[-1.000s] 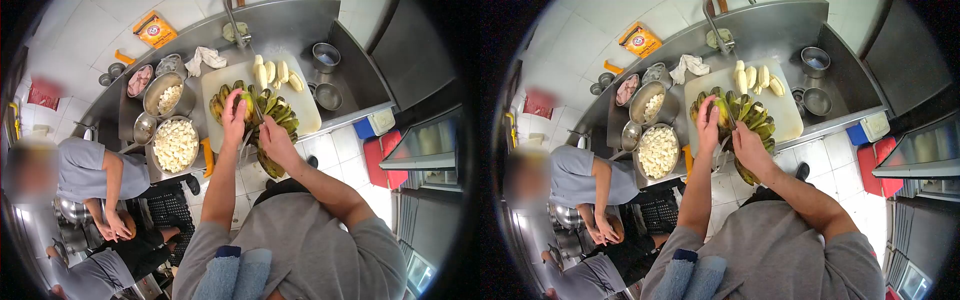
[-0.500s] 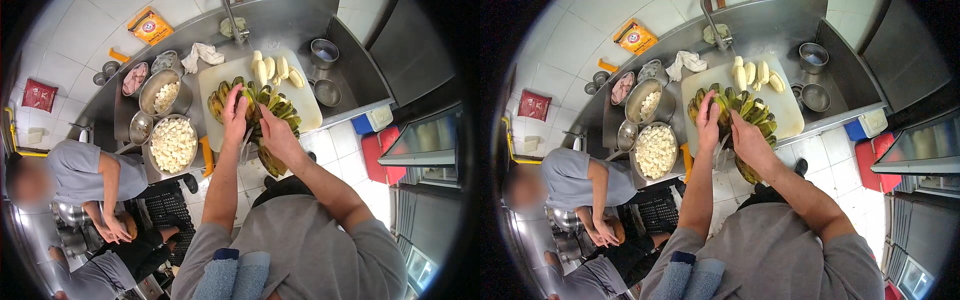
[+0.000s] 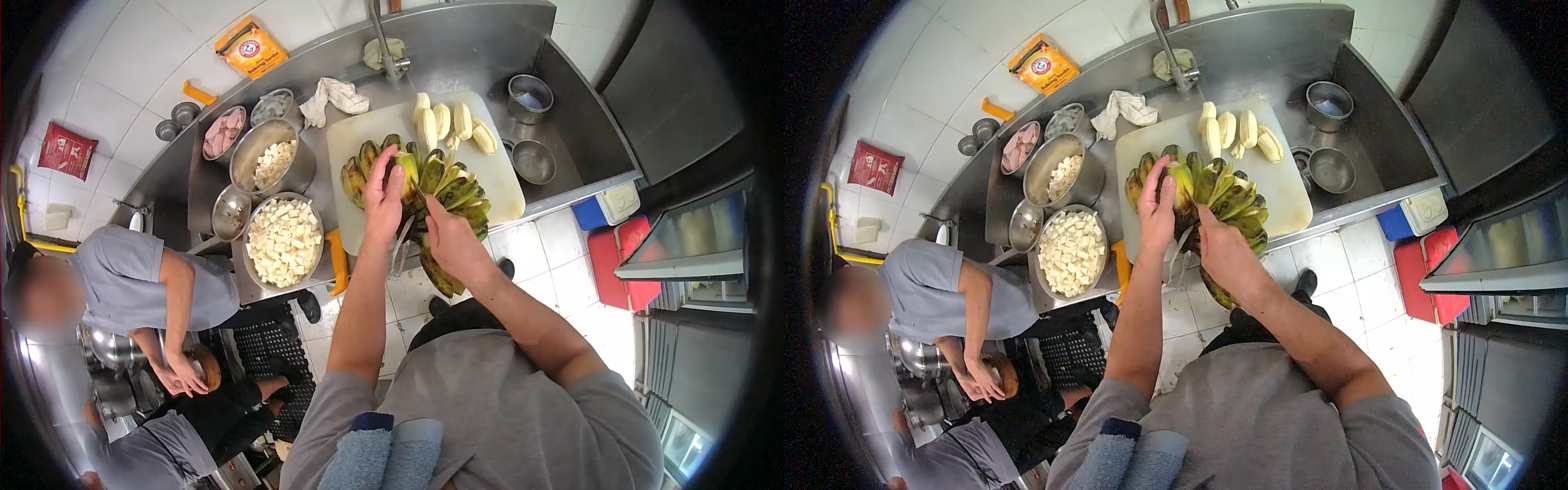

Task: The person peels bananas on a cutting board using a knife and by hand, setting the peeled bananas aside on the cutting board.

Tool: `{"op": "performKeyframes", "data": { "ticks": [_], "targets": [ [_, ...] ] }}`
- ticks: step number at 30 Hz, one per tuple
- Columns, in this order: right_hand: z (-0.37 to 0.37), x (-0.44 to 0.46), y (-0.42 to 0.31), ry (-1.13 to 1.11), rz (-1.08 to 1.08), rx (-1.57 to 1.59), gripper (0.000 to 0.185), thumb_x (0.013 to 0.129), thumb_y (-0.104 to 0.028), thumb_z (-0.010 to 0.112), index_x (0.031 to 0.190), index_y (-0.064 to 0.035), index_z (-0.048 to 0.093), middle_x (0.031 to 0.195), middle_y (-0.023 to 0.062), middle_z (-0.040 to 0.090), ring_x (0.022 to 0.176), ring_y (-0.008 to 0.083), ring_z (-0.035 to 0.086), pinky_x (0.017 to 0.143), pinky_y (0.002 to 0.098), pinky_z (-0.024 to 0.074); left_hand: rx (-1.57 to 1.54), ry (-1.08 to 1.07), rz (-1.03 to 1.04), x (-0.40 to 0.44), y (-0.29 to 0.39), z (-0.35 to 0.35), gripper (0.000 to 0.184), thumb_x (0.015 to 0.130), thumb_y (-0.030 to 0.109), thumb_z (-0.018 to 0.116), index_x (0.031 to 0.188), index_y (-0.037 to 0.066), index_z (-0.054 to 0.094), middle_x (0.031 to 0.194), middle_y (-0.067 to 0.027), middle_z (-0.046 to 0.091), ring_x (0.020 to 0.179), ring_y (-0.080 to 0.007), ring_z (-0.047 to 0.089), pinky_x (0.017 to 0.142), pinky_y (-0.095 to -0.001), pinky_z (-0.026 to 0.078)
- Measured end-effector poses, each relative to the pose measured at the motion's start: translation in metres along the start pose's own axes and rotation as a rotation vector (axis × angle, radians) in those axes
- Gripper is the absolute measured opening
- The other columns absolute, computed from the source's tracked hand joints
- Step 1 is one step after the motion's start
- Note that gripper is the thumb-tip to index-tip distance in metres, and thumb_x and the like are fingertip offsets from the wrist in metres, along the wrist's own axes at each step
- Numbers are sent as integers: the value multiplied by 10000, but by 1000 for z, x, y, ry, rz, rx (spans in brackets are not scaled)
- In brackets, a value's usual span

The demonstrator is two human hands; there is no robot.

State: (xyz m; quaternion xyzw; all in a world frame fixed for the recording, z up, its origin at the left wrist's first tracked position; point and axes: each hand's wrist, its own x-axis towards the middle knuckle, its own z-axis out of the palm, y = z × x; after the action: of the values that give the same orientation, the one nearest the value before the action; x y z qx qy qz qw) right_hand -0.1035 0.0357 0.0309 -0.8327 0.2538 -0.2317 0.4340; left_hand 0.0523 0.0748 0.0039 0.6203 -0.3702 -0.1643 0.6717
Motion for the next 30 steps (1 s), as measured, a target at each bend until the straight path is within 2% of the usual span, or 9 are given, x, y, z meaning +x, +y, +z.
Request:
{"op": "performKeyframes", "data": {
  "ticks": [10, 13, 17, 19, 22, 25, 27, 29, 30],
  "targets": [
    [-2, -1, 2, -101, 32, -101, 278, 946, -58, 492, 1195, 65, 505, 818, 347, 614, 793, 503, 619, 680, 563, 488, -40, 10, -14, 0, 1, 0, 387, 1023, 165, 530, 1381, 17, 513, 1367, -101, 549, 1274, -187, 472, 1101, -316, 324],
    [0, -3, 6, -132, 42, -132, 279, 946, -72, 495, 1188, 68, 503, 800, 346, 616, 780, 505, 622, 680, 568, 490, -51, 9, 24, 1, -2, 1, 388, 1021, 130, 533, 1392, 23, 497, 1308, -78, 577, 1164, -140, 519, 1016, -269, 388],
    [-1, -7, 1, -216, 118, -195, 292, 952, -98, 488, 1190, 71, 503, 791, 354, 615, 774, 510, 624, 694, 577, 492, -92, 13, -20, -1, -2, 1, 382, 1023, 154, 531, 1380, 18, 513, 1359, -95, 553, 1264, -179, 478, 1092, -310, 334],
    [0, -8, 4, -222, 101, -199, 295, 955, -106, 478, 1185, 77, 504, 795, 355, 618, 771, 513, 625, 699, 581, 493, -91, 17, -16, -1, -3, 1, 383, 1023, 156, 534, 1380, 18, 514, 1356, -94, 555, 1255, -175, 484, 1084, -308, 342],
    [0, -6, 7, -250, 62, -240, 293, 955, -111, 468, 1170, 85, 505, 805, 354, 623, 780, 509, 630, 712, 579, 496, -29, 28, 72, 2, -9, 0, 380, 1019, 141, 538, 1379, 22, 503, 1295, -75, 588, 1132, -132, 544, 988, -266, 414],
    [-4, -4, 9, -317, -6, -281, 290, 950, -109, 462, 1153, 93, 510, 820, 354, 627, 808, 507, 630, 741, 574, 496, -84, 26, 37, 0, -8, -1, 379, 1017, 152, 543, 1373, 27, 510, 1300, -80, 589, 1139, -143, 545, 999, -276, 412],
    [-7, -4, 7, -403, 32, -288, 282, 945, -104, 459, 1141, 92, 517, 829, 349, 633, 810, 498, 635, 734, 567, 501, -105, 12, 37, 1, -12, -3, 368, 1014, 154, 546, 1360, 29, 522, 1304, -80, 588, 1143, -146, 545, 1000, -278, 411],
    [-8, -3, 1, -524, 160, -273, 269, 938, -93, 458, 1127, 85, 528, 837, 340, 643, 790, 482, 648, 698, 554, 513, -74, 5, 53, 2, -16, -3, 347, 1012, 152, 547, 1337, 33, 539, 1299, -76, 588, 1137, -144, 545, 997, -278, 413],
    [-8, -7, 6, -437, 21, -309, 256, 939, -107, 478, 1113, 70, 540, 800, 303, 651, 719, 440, 654, 642, 523, 516, -30, 4, 68, 1, -15, -4, 331, 1011, 150, 547, 1321, 35, 550, 1292, -72, 588, 1128, -142, 545, 993, -278, 415]
  ]
}}
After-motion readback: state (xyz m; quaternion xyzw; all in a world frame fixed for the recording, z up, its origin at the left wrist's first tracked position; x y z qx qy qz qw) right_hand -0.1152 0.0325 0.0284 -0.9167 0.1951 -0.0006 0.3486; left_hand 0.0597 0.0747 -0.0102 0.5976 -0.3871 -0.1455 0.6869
